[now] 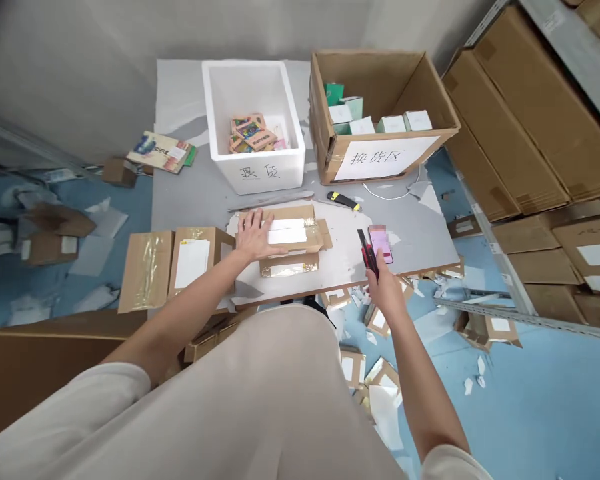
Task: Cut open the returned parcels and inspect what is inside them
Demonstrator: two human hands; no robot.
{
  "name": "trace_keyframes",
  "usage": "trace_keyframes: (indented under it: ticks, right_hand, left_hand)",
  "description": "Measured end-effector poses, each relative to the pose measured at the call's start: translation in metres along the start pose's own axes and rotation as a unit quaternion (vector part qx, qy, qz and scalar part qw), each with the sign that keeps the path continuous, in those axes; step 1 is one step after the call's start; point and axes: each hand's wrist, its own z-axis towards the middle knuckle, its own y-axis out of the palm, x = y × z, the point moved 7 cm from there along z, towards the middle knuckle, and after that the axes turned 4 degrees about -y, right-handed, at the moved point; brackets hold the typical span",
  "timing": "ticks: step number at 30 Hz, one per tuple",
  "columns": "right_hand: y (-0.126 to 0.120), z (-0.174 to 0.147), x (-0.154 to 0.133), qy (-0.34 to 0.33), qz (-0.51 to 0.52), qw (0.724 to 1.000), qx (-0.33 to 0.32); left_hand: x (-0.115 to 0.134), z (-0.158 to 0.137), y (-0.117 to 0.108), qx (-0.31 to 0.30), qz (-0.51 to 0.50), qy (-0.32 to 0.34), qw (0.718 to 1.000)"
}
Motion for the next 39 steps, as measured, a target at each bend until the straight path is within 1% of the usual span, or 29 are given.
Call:
trace_keyframes:
  ticks: [1, 2, 3, 4, 5, 6, 7, 9, 11, 13, 16, 18, 19, 21, 22, 25, 28, 30, 31, 32, 33, 34, 36, 37, 39]
  right_hand:
    - [0.002, 0.006, 0.005, 0.032, 0.073, 0.996, 0.044]
    - [0.008, 0.013, 0.009, 0.073, 0.166, 0.979, 0.094]
    - [0.019, 0.019, 0.013, 0.118, 0.284, 0.939, 0.151]
    - [0.036, 0.029, 0.011, 0.135, 0.375, 0.901, 0.171]
    - [0.051, 0.040, 0.006, 0.144, 0.434, 0.870, 0.186]
    - [0.066, 0.051, -0.001, 0.151, 0.475, 0.847, 0.187]
    - [0.078, 0.063, -0.007, 0.153, 0.501, 0.832, 0.182]
    - [0.090, 0.088, -0.020, 0.144, 0.530, 0.817, 0.176]
    - [0.088, 0.111, -0.029, 0.120, 0.543, 0.812, 0.180]
    - [0.081, 0.131, -0.034, 0.095, 0.545, 0.813, 0.181]
    - [0.077, 0.149, -0.035, 0.073, 0.514, 0.839, 0.164]
    - [0.080, 0.152, -0.032, 0.059, 0.479, 0.862, 0.154]
    - [0.082, 0.150, -0.031, 0.052, 0.463, 0.871, 0.155]
    - [0.087, 0.144, -0.028, 0.044, 0.444, 0.881, 0.159]
    - [0.089, 0.138, -0.026, 0.046, 0.448, 0.878, 0.160]
    - [0.098, 0.115, -0.021, 0.067, 0.494, 0.853, 0.151]
    - [0.108, 0.076, -0.014, 0.116, 0.514, 0.837, 0.147]
    - [0.120, 0.047, -0.011, 0.156, 0.536, 0.818, 0.137]
    - [0.127, 0.034, -0.012, 0.172, 0.559, 0.801, 0.126]
    - [0.135, 0.024, -0.015, 0.185, 0.587, 0.781, 0.110]
    - [0.142, 0.016, -0.020, 0.193, 0.614, 0.759, 0.091]
    - [0.147, 0.010, -0.026, 0.198, 0.640, 0.738, 0.075]
    - [0.153, 0.009, -0.037, 0.200, 0.677, 0.706, 0.055]
    - [0.153, 0.012, -0.040, 0.196, 0.687, 0.697, 0.057]
    - [0.144, 0.024, -0.039, 0.183, 0.691, 0.694, 0.087]
  left_hand:
    - [-0.004, 0.002, -0.004, 0.005, -0.004, 0.002, 1.000]
    - [-0.010, 0.005, -0.009, 0.014, -0.011, -0.002, 1.000]
    - [-0.017, 0.008, -0.013, 0.024, -0.021, -0.011, 0.999]
    - [-0.026, 0.010, -0.017, 0.032, -0.033, -0.024, 0.999]
    - [-0.036, 0.012, -0.020, 0.036, -0.048, -0.036, 0.998]
    - [-0.044, 0.013, -0.022, 0.036, -0.065, -0.042, 0.996]
    - [-0.050, 0.013, -0.023, 0.033, -0.082, -0.044, 0.995]
    - [-0.061, 0.005, -0.022, 0.032, -0.115, -0.059, 0.991]
    - [-0.069, -0.013, -0.017, 0.036, -0.147, -0.110, 0.982]
    - [-0.069, -0.040, -0.001, 0.018, -0.192, -0.168, 0.967]
    - [-0.051, -0.083, 0.031, -0.024, -0.293, -0.198, 0.935]
    - [-0.038, -0.105, 0.049, -0.040, -0.348, -0.216, 0.911]
    - [-0.033, -0.112, 0.054, -0.036, -0.369, -0.224, 0.901]
    - [-0.027, -0.119, 0.059, -0.030, -0.393, -0.241, 0.887]
    - [-0.027, -0.119, 0.058, -0.027, -0.396, -0.250, 0.883]
    - [-0.030, -0.106, 0.046, -0.019, -0.385, -0.255, 0.887]
    - [-0.033, -0.071, 0.027, -0.003, -0.361, -0.218, 0.907]
    - [-0.032, -0.038, 0.011, 0.034, -0.330, -0.167, 0.929]
    - [-0.031, -0.021, 0.002, 0.059, -0.311, -0.131, 0.940]
    - [-0.028, -0.005, -0.004, 0.069, -0.294, -0.092, 0.949]
    - [-0.025, 0.010, -0.006, 0.065, -0.281, -0.060, 0.956]
    - [-0.023, 0.023, -0.006, 0.044, -0.273, -0.042, 0.960]
    - [-0.024, 0.041, 0.001, -0.005, -0.270, -0.041, 0.962]
    - [-0.026, 0.045, 0.004, -0.019, -0.274, -0.055, 0.960]
    - [-0.034, 0.044, 0.006, -0.011, -0.289, -0.095, 0.952]
